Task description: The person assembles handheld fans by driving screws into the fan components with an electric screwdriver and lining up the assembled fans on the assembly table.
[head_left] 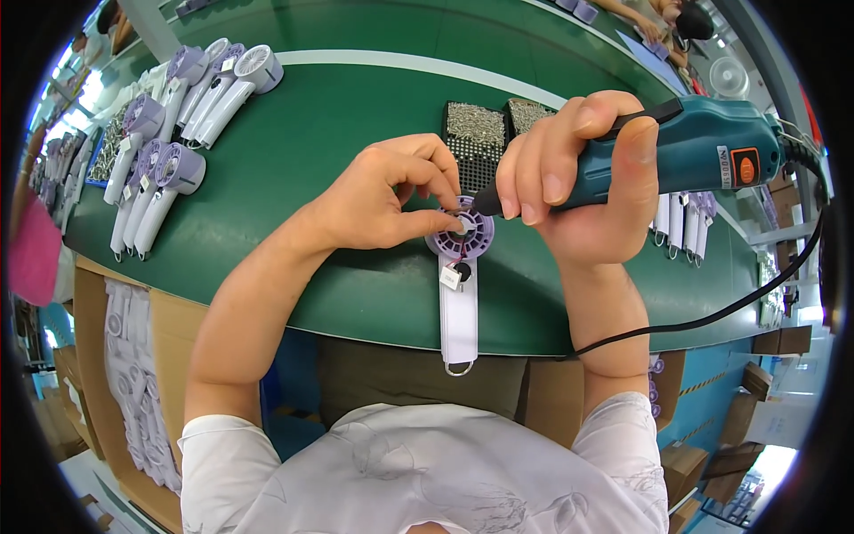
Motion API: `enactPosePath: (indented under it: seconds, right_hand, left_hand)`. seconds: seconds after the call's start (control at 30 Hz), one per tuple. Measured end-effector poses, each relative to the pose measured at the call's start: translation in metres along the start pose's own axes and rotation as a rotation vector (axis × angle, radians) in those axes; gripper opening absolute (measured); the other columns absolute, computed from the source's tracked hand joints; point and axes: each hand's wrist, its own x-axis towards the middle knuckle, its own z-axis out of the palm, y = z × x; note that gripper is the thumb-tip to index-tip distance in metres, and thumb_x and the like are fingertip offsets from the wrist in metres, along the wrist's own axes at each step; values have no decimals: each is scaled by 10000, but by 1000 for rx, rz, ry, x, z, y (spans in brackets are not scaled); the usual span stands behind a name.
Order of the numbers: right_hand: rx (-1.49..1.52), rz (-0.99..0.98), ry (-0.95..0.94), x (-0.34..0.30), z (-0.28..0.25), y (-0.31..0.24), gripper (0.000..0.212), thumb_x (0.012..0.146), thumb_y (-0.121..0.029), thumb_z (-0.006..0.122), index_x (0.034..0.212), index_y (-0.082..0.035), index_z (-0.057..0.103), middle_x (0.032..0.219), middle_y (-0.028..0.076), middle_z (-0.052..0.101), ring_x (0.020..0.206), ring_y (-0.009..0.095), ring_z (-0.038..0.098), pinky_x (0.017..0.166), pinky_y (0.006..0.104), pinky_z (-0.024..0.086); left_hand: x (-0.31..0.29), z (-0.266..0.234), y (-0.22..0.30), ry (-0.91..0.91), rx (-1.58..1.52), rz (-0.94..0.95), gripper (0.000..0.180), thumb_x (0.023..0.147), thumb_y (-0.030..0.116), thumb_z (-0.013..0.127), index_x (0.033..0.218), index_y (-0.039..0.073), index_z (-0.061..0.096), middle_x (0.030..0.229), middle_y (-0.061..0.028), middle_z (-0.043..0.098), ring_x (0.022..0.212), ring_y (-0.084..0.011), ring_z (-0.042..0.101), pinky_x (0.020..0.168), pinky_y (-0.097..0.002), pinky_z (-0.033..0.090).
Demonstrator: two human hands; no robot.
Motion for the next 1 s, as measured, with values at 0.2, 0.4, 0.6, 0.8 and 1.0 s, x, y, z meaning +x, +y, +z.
enactPosePath:
  seconds: [0.2,0.4,0.6,0.8,1.0]
  right_hand:
    - [3,-17,-3,1,-3,-6,430,1103,-438,323,1134,-89,571,675,25,521,450,150,481,442,330,460]
    - [12,-23,-16,1,-4,-6,443,1100,-454,328,1134,-94,583,682,21,522,454,148,483,448,327,462]
    - [4,-24,-17,3,-3,-9,442,1096,-465,336,1144,-104,587,683,21,524,461,149,484,453,328,461]
    - [-13,-31,-20,2,-4,-9,448,1094,-473,340,1146,-104,589,676,24,523,465,157,490,455,330,461]
    - [-28,-28,-24,1,-2,-8,439,1095,-463,348,1138,-96,586,678,31,527,463,161,494,452,335,460]
  left_hand:
    - [0,1,-1,13,-14,9,147,730,-2,841,846,33,758,935,-28,674,771,-82,564,530,-203,378]
    - [0,0,-1,26,-63,-31,154,731,-19,835,862,24,766,922,-35,671,756,-78,558,552,-205,385]
    - [0,0,1,25,-113,-52,158,741,-39,823,880,11,767,930,-44,666,743,-79,553,579,-210,405]
    - [0,4,-1,48,-149,-80,158,741,-46,822,883,-1,765,930,-50,664,746,-82,565,603,-211,426]
    - [-2,4,-2,62,-148,-66,192,722,-40,832,897,4,768,943,-42,660,750,-81,561,583,-207,422]
